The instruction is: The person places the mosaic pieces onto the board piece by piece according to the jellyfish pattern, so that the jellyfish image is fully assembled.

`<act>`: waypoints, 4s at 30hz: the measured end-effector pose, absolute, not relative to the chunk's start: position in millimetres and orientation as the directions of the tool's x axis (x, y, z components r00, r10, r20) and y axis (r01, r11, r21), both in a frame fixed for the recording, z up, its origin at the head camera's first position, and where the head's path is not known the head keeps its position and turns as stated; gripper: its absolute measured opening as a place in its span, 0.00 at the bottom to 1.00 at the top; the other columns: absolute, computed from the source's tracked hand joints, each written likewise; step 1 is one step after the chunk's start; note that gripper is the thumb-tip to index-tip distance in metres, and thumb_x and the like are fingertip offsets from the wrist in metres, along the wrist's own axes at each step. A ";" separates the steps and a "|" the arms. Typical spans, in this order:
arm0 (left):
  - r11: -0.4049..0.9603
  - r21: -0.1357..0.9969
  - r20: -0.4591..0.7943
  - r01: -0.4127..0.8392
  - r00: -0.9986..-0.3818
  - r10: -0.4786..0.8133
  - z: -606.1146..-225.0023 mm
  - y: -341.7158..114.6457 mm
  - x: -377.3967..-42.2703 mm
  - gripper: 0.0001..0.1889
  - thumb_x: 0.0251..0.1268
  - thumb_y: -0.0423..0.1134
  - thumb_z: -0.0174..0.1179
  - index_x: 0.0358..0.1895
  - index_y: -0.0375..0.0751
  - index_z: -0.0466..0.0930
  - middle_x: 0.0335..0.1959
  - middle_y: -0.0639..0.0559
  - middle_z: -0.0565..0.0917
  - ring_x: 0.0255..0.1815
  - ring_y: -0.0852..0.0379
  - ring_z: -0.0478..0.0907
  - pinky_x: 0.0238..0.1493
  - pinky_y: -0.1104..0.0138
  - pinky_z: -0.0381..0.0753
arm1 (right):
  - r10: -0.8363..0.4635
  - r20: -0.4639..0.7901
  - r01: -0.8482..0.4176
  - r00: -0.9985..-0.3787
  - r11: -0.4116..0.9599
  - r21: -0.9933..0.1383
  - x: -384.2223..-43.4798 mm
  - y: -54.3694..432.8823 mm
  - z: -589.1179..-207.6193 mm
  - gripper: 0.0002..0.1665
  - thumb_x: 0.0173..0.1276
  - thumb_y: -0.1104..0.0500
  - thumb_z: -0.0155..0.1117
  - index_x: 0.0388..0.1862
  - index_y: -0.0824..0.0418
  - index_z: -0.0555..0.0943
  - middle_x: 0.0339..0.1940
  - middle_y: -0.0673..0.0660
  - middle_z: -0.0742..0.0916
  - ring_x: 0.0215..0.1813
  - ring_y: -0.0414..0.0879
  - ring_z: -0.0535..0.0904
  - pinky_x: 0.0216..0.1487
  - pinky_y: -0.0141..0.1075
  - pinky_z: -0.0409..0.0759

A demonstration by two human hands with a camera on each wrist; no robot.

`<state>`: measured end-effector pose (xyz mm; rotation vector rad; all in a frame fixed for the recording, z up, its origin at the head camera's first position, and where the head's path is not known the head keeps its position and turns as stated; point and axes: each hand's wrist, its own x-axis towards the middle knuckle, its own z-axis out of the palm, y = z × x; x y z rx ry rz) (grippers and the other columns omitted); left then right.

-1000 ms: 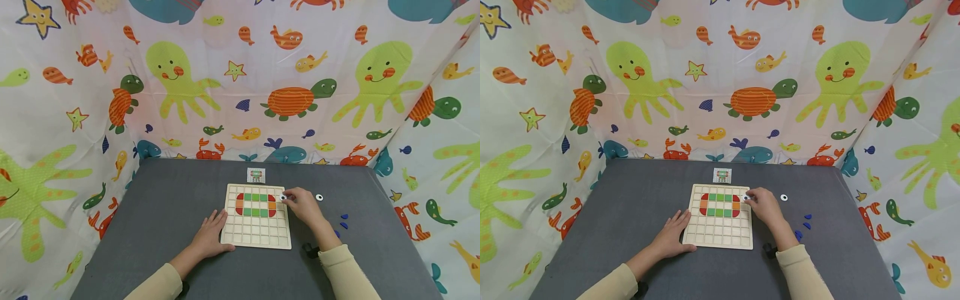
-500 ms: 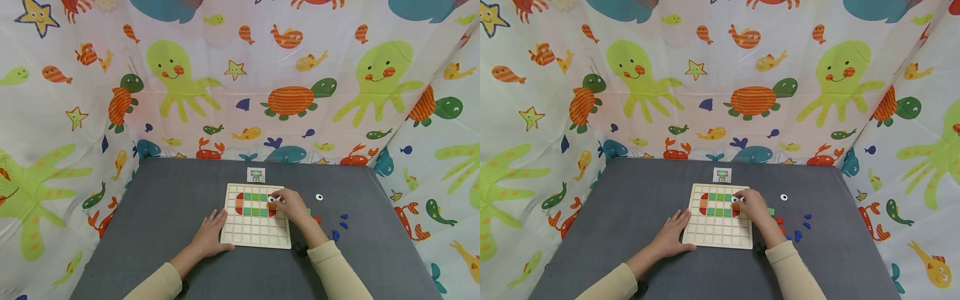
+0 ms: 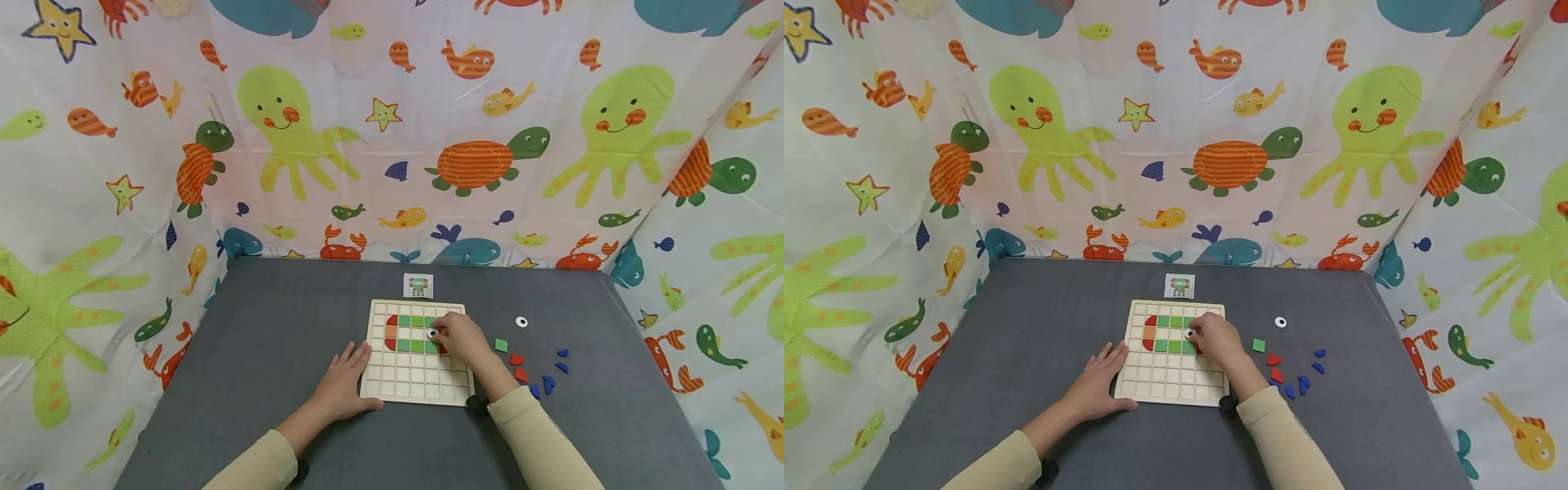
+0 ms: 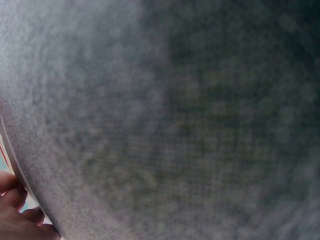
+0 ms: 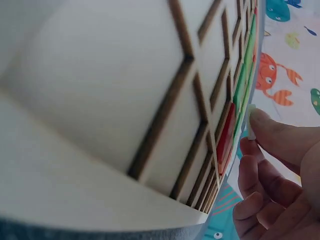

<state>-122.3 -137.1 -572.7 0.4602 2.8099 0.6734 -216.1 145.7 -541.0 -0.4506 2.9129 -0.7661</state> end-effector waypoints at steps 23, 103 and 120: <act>0.849 0.468 -0.138 0.244 -0.929 0.343 -572.3 -136.7 -122.6 0.61 0.49 0.68 0.72 0.81 0.41 0.53 0.82 0.47 0.55 0.84 0.40 0.46 0.77 0.39 0.51 | -0.270 -0.023 -0.220 -0.962 0.826 -0.519 -218.4 152.1 -530.0 0.15 0.65 0.61 0.73 0.51 0.58 0.89 0.48 0.58 0.88 0.44 0.52 0.85 0.42 0.47 0.84; 0.850 0.473 -0.160 0.233 -0.926 0.342 -572.1 -136.1 -122.8 0.61 0.48 0.69 0.72 0.81 0.42 0.52 0.83 0.47 0.54 0.84 0.41 0.45 0.77 0.38 0.51 | -0.082 0.107 -0.128 -0.991 0.823 -0.553 -222.2 252.8 -518.0 0.18 0.68 0.58 0.70 0.54 0.65 0.86 0.48 0.66 0.86 0.44 0.57 0.83 0.44 0.52 0.84; 0.849 0.472 -0.154 0.235 -0.927 0.342 -570.8 -136.6 -122.7 0.61 0.49 0.68 0.72 0.81 0.41 0.52 0.83 0.47 0.54 0.84 0.41 0.45 0.78 0.39 0.51 | -0.193 0.133 -0.234 -0.972 0.793 -0.562 -215.7 193.0 -504.4 0.17 0.67 0.58 0.72 0.53 0.62 0.87 0.49 0.61 0.86 0.41 0.50 0.83 0.37 0.44 0.83</act>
